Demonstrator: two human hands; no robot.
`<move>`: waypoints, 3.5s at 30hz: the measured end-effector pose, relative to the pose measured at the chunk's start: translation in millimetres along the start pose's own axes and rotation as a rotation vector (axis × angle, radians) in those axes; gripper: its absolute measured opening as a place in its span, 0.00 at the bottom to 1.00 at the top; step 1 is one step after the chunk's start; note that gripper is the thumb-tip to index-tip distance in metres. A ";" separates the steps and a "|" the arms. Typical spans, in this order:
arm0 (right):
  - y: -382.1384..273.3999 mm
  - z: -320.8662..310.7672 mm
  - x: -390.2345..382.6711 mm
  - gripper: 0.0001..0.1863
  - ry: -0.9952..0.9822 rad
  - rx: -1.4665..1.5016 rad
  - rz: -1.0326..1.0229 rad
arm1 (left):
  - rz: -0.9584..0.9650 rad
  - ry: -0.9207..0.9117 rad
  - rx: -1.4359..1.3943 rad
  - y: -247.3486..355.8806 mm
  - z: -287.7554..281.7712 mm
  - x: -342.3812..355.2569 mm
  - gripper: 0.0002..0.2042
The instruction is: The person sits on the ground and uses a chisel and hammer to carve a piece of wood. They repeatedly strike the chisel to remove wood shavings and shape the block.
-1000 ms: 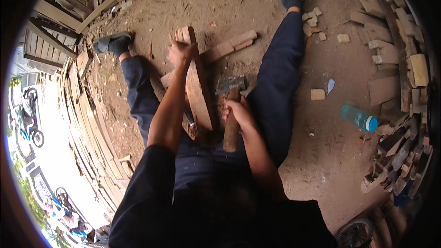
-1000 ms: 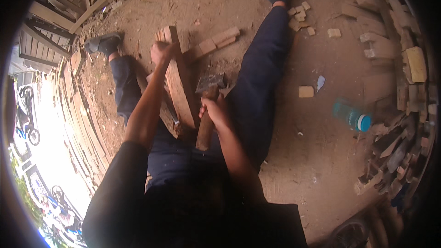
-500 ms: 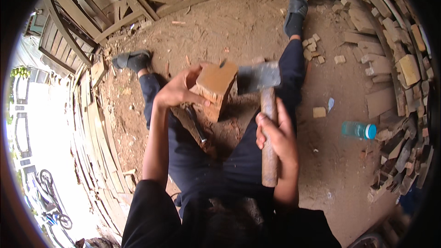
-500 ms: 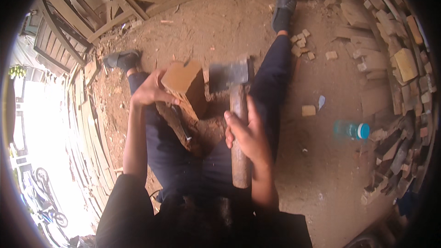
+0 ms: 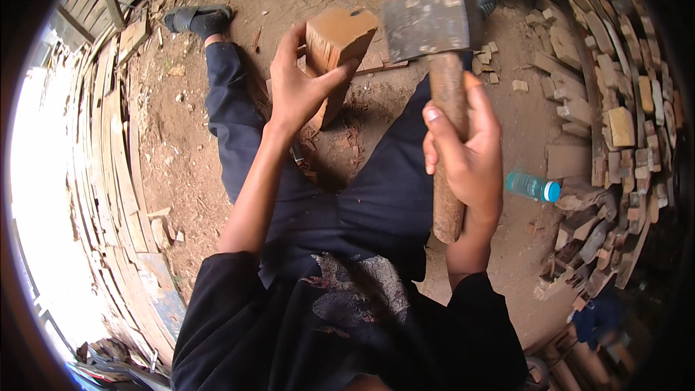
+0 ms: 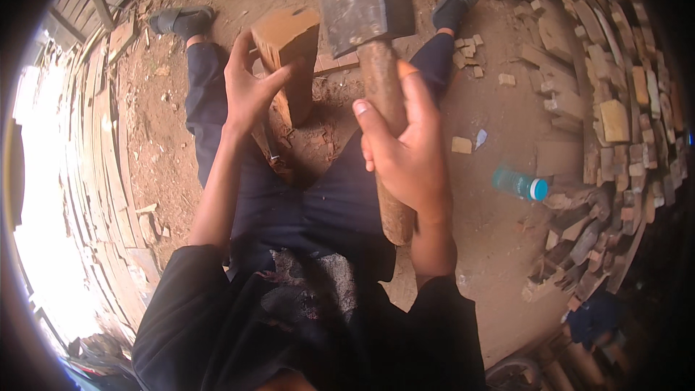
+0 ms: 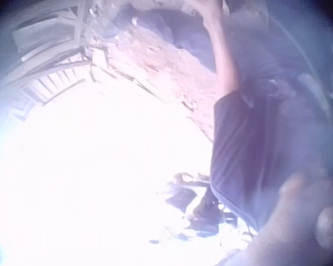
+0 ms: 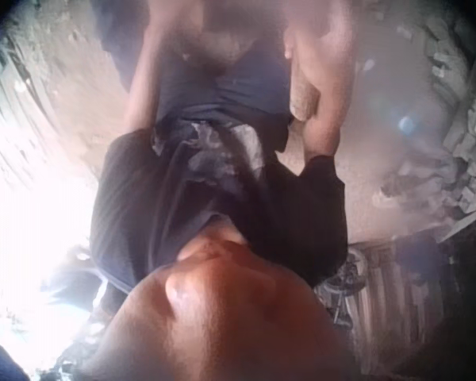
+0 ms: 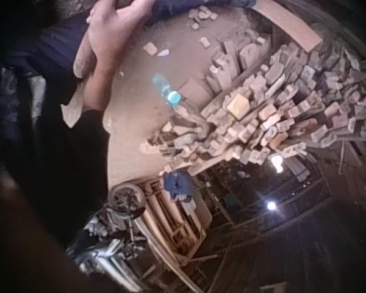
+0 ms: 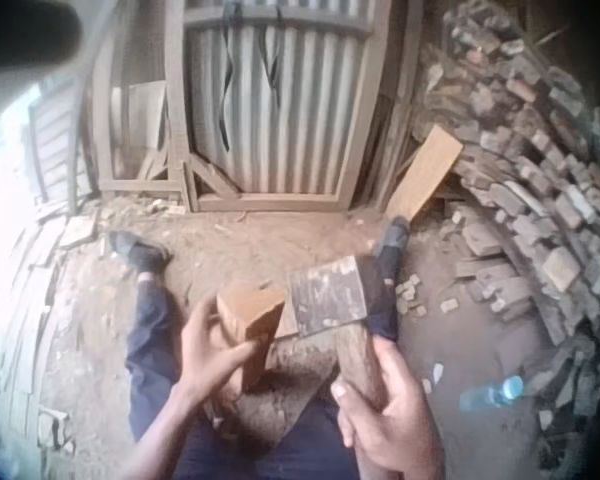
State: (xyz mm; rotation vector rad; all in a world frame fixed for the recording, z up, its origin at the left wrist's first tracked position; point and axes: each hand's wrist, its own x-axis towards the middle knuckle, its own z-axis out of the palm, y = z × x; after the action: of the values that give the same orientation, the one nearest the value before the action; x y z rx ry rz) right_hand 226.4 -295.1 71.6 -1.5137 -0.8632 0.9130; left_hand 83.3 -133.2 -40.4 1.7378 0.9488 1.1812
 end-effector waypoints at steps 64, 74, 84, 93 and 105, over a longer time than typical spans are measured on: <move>-95.6 31.3 36.9 0.19 0.299 -0.030 -0.622 | 0.119 0.056 0.136 -6.5 5.6 18.9 0.28; -24.6 -12.0 65.6 0.16 -0.151 -0.432 0.075 | 0.127 0.050 0.136 -6.3 15.3 8.3 0.29; -115.9 -11.3 37.1 0.20 0.269 0.163 -0.578 | 0.164 0.028 0.161 -11.4 6.4 15.8 0.30; -10.2 -12.3 61.4 0.12 -0.111 -0.307 0.125 | 0.197 0.003 0.141 -11.8 12.6 21.6 0.30; -127.8 -45.5 43.4 0.17 0.114 0.169 -0.571 | 0.179 -0.017 0.159 -9.1 9.6 21.4 0.30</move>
State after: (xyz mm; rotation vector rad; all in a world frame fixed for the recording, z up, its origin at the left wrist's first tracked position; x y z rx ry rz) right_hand 281.1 -260.4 198.4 -1.0743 -1.0323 0.4601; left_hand 97.1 -112.4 -43.6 1.9903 0.9129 1.2296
